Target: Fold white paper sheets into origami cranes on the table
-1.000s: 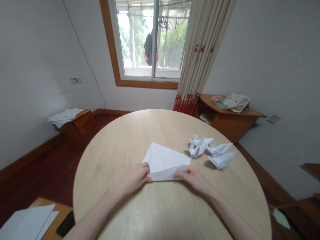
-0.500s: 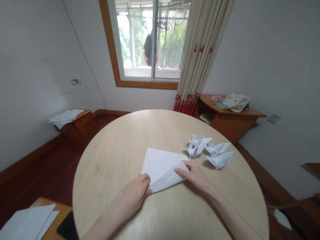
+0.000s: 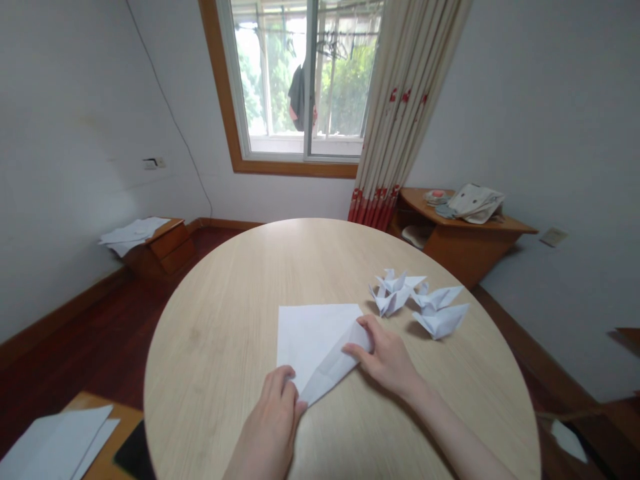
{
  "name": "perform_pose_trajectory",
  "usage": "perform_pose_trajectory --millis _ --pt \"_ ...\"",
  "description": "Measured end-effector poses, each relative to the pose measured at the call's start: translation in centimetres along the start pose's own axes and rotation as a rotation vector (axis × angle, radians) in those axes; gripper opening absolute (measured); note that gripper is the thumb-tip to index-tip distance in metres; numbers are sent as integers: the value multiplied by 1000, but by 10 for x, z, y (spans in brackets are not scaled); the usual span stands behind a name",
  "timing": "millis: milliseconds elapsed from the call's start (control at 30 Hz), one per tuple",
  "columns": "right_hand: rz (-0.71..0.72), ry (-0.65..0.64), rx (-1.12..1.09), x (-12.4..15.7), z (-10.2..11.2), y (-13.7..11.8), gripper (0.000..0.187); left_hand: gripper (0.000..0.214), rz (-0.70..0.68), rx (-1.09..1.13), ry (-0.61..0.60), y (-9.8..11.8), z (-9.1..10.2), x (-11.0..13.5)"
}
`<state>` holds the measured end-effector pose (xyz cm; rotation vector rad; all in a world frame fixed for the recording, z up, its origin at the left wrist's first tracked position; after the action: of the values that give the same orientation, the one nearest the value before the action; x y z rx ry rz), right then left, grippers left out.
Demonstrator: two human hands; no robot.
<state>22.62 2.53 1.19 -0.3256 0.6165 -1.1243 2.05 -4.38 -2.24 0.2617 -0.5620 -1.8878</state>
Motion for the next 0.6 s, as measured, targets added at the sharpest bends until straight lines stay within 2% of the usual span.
perform_pose_trajectory --millis 167,233,400,600 --pt "327 88 190 5 3 -30 45 22 -37 -15 122 -6 -12 5" --pt "413 69 284 7 0 -41 42 21 -69 -40 160 -5 -15 6" --pt "451 16 365 11 -11 -51 15 19 -79 -90 200 -2 -16 8" --pt "442 -72 403 11 -22 -50 11 18 -81 -120 217 1 -16 10"
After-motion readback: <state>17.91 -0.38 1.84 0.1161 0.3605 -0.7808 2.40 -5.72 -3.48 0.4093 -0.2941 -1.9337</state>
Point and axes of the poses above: each hand's wrist, its own x-axis away from the middle knuckle, its own z-axis out of the back of the hand, y = z × x, the point moved 6 cm from there along -x, towards the middle knuckle, and after that the axes turned 9 degrees about -y, right-handed, at the moved point
